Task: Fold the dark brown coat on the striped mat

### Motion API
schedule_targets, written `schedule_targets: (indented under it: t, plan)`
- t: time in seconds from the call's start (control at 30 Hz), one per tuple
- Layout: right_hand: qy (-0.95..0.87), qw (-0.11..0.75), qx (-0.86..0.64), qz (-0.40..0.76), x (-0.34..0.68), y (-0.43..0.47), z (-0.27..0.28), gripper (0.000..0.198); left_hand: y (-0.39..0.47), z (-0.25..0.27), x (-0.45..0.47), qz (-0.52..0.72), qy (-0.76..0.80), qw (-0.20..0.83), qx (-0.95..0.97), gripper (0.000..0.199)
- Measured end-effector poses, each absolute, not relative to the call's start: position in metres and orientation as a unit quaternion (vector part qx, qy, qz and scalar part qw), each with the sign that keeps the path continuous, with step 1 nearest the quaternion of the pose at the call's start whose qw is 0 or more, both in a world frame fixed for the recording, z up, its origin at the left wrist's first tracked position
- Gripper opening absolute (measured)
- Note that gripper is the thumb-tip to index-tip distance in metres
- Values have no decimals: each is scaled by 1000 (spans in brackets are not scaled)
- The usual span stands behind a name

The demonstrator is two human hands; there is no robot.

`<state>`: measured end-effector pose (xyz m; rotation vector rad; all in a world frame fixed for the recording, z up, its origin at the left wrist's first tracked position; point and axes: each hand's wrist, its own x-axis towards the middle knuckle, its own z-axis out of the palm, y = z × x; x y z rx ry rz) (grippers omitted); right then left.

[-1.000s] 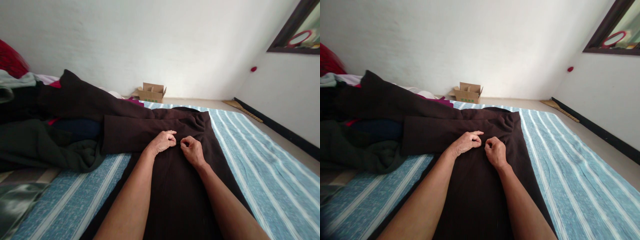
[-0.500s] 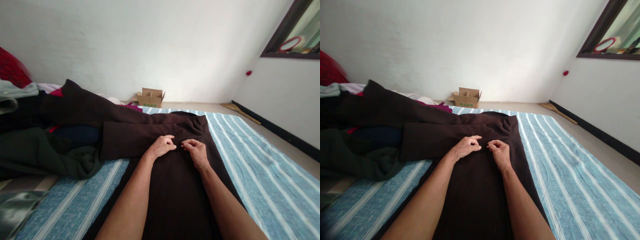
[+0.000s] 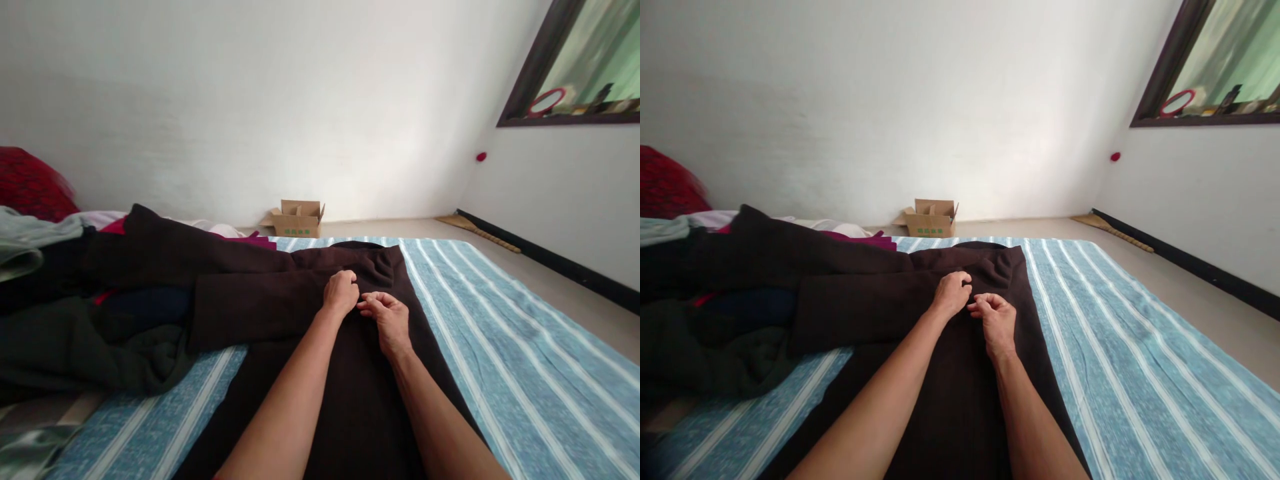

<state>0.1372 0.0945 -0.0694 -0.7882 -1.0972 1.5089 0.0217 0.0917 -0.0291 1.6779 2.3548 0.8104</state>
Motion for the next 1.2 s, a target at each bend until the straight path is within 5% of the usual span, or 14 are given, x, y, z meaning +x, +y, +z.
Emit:
schedule_targets:
  t: [0.33,0.53,0.7,1.2]
  plan:
    - [-546,536,-396,508,145,104,-63,18,99,-67,30,244,775,44,581,32]
    - [-747,378,-400,374,141,155,-49,14,99,-68,33,225,781,56,580,39]
    - [-805,289,-363,371,132,199,-51,11,100,-71,34,218,793,72,564,42]
    - [-855,179,-323,364,125,223,-59,15,101,-70,36,192,801,88,560,52]
